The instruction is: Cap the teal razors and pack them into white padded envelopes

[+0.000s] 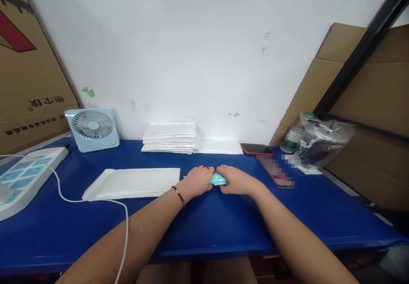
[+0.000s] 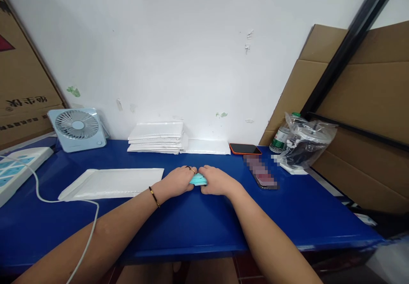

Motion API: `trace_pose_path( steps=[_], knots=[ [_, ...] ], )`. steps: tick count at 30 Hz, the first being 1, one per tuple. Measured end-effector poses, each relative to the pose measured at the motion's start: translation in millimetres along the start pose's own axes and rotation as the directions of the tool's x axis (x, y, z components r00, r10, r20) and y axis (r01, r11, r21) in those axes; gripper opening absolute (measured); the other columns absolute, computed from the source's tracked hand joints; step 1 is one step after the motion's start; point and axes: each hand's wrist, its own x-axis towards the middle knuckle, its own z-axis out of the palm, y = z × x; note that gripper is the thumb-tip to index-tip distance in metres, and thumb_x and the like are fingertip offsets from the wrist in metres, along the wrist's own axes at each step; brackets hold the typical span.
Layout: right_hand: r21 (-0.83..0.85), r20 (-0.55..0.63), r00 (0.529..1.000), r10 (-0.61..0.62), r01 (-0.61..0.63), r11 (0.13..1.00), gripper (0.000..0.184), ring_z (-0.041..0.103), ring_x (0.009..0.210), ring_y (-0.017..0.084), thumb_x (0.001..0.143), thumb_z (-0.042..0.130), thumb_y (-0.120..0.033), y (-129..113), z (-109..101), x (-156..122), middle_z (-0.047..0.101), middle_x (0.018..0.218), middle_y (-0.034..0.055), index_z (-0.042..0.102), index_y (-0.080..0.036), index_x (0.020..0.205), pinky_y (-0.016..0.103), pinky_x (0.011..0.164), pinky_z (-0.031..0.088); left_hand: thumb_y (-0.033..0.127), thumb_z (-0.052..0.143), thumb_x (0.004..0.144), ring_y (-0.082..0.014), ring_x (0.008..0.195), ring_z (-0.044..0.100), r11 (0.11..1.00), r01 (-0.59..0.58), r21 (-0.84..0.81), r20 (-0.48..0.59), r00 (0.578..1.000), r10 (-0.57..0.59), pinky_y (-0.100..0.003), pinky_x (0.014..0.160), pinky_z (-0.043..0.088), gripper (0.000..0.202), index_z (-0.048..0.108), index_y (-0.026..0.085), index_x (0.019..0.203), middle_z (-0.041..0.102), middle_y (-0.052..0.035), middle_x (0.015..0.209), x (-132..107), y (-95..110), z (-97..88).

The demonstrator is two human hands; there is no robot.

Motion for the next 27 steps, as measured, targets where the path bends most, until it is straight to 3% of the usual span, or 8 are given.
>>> trace_pose_path(
  steps=[5, 9, 12, 15, 18, 23, 25, 27],
  knots=[
    [0.068, 0.025, 0.999, -0.025, 0.023, 0.997, 0.021, 0.055, 0.072, 0.017, 0.064, 0.054, -0.011, 0.5, -3.0, -3.1, 0.061, 0.082, 0.0040, 0.055, -0.017, 0.084, 0.024, 0.059, 0.036, 0.029, 0.058, 0.073, -0.0279, 0.088, 0.060, 0.999, -0.003, -0.033, -0.012, 1.000, 0.003, -0.036, 0.074, 0.045, 0.022, 0.053, 0.015, 0.089, 0.062, -0.0131, 0.095, 1.3, -2.2, 2.6],
    [0.119, -0.095, 0.995, -0.026, 0.037, 0.992, 0.031, 0.057, 0.076, 0.018, 0.065, 0.059, -0.013, -11.6, -42.2, -6.5, 0.063, 0.087, 0.0039, 0.060, -0.018, 0.096, 0.025, 0.065, 0.039, 0.027, 0.058, 0.072, -0.0240, 0.082, 0.061, 0.969, 0.041, -0.245, -0.135, 0.988, -0.076, -0.032, 0.070, 0.045, 0.023, 0.052, 0.017, 0.092, 0.064, -0.0085, 0.088, 2.3, -3.0, -2.7],
    [0.157, -0.271, 0.957, -0.102, 0.148, 0.976, 0.045, 0.056, 0.090, 0.020, 0.068, 0.067, -0.029, -32.6, -84.9, -2.2, 0.060, 0.107, 0.0069, 0.057, -0.020, 0.111, 0.028, 0.074, 0.042, 0.030, 0.051, 0.080, -0.0166, 0.068, 0.061, 0.805, 0.014, -0.593, -0.232, 0.954, -0.188, -0.027, 0.061, 0.045, 0.020, 0.049, 0.017, 0.096, 0.063, -0.0030, 0.079, 2.3, 2.8, -8.6],
    [0.203, -0.374, 0.920, -0.118, 0.205, 0.957, 0.028, 0.057, 0.091, 0.018, 0.086, 0.049, -0.039, -56.8, -106.6, 11.4, 0.062, 0.103, 0.0065, 0.062, -0.020, 0.104, 0.027, 0.075, 0.042, 0.037, 0.046, 0.085, -0.0127, 0.056, 0.057, 0.578, -0.080, -0.812, -0.278, 0.924, -0.262, -0.023, 0.053, 0.043, 0.023, 0.049, 0.017, 0.095, 0.060, 0.0009, 0.065, 2.1, 10.1, -10.5],
    [0.200, -0.368, 0.925, -0.100, 0.184, 0.962, 0.037, 0.058, 0.080, 0.016, 0.094, 0.035, -0.039, -71.7, -94.3, 26.3, 0.064, 0.088, 0.0057, 0.065, -0.018, 0.092, 0.027, 0.072, 0.042, 0.034, 0.052, 0.080, -0.0132, 0.055, 0.058, 0.470, -0.155, -0.869, -0.309, 0.912, -0.271, -0.025, 0.056, 0.045, 0.019, 0.052, 0.015, 0.081, 0.058, 0.0013, 0.057, 2.0, 11.0, -6.9],
    [0.207, -0.371, 0.927, -0.051, 0.137, 0.969, 0.039, 0.057, 0.073, 0.015, 0.094, 0.034, -0.039, -71.3, -54.1, 33.3, 0.064, 0.080, 0.0050, 0.065, -0.017, 0.085, 0.027, 0.069, 0.042, 0.020, 0.060, 0.069, -0.0172, 0.062, 0.063, 0.377, -0.149, -0.914, -0.265, 0.923, -0.278, -0.027, 0.061, 0.049, 0.007, 0.055, 0.015, 0.068, 0.063, -0.0020, 0.060, 4.1, 5.3, 6.5],
    [0.249, -0.420, 0.907, -0.042, 0.160, 0.955, 0.037, 0.058, 0.077, 0.015, 0.093, 0.038, -0.040, -68.6, -47.2, 32.7, 0.064, 0.083, 0.0048, 0.066, -0.017, 0.084, 0.027, 0.071, 0.043, 0.020, 0.058, 0.071, -0.0166, 0.060, 0.063, 0.370, -0.124, -0.921, -0.227, 0.942, -0.248, -0.027, 0.060, 0.049, 0.008, 0.055, 0.015, 0.066, 0.062, -0.0016, 0.057, 5.5, 5.2, 10.9],
    [0.302, -0.464, 0.885, -0.032, 0.192, 0.934, 0.034, 0.059, 0.078, 0.015, 0.090, 0.043, -0.040, -65.3, -45.6, 31.4, 0.065, 0.083, 0.0044, 0.066, -0.017, 0.080, 0.026, 0.072, 0.044, 0.024, 0.055, 0.075, -0.0145, 0.051, 0.059, 0.418, -0.076, -0.905, -0.195, 0.949, -0.249, -0.025, 0.055, 0.048, 0.015, 0.054, 0.015, 0.063, 0.056, 0.0005, 0.049, 6.0, 5.3, 12.1]
  ],
)
